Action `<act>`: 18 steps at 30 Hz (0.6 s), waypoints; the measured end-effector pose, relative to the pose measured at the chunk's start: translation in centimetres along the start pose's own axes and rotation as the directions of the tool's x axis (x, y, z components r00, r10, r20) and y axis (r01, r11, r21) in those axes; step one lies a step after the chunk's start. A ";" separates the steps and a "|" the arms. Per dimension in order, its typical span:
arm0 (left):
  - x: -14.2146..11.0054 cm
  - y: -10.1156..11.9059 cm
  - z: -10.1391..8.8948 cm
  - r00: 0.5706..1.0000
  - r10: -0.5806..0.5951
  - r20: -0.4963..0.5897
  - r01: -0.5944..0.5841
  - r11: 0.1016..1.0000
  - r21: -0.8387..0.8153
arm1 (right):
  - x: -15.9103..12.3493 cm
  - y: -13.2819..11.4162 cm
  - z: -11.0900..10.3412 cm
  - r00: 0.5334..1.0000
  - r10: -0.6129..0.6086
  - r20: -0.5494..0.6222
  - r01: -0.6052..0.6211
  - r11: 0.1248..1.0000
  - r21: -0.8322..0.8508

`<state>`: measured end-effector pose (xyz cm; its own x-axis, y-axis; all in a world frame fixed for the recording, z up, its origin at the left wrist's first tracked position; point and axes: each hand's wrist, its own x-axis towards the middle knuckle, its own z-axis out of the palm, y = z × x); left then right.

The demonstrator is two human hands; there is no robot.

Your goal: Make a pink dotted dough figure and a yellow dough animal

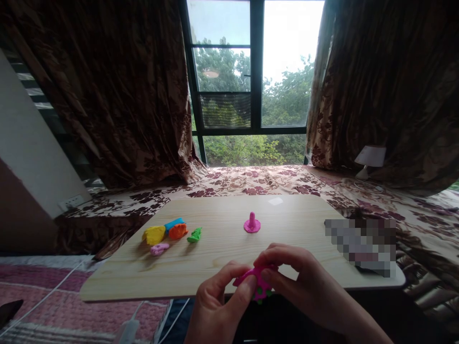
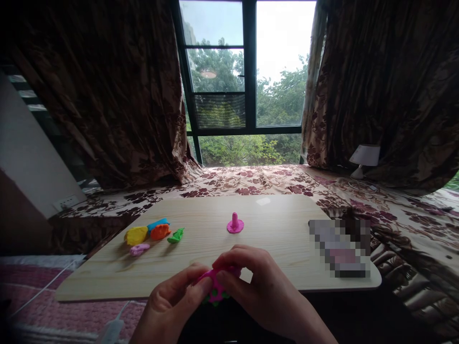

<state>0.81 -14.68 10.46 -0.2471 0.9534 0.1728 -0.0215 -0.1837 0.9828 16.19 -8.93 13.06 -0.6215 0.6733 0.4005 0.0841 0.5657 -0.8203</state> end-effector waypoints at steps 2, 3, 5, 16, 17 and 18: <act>0.0 0.1 0.0 0.999 0.048 0.011 -0.048 0.998 0.036 | 0.0 0.0 0.1 1.000 -0.013 -0.002 0.013 1.000 -0.014; -0.1 0.1 0.0 0.997 0.077 0.019 -0.077 0.996 0.054 | 0.0 0.0 0.2 1.000 -0.018 -0.002 0.018 1.000 -0.017; -0.1 0.0 0.0 0.991 0.132 0.036 -0.135 0.986 0.097 | 0.0 0.0 0.3 1.000 -0.028 -0.005 0.028 0.999 -0.020; -0.1 -0.5 -0.2 0.994 0.106 0.019 -0.107 0.994 0.026 | -0.3 -0.2 0.0 0.996 -0.090 -0.004 0.090 0.995 0.032; -0.1 -0.4 -0.1 0.995 0.097 0.010 -0.097 0.995 0.013 | -0.3 -0.2 -0.1 0.995 -0.098 -0.008 0.098 0.995 0.028; -0.2 -0.4 -0.1 0.996 0.089 0.003 -0.089 0.996 0.002 | -0.3 -0.3 -0.2 0.995 -0.102 -0.011 0.102 0.995 0.014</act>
<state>0.81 -14.79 10.07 -0.2450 0.9339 0.2602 0.0028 -0.2677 0.9635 16.46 -9.19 13.24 -0.6182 0.6174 0.4865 0.0091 0.6245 -0.7810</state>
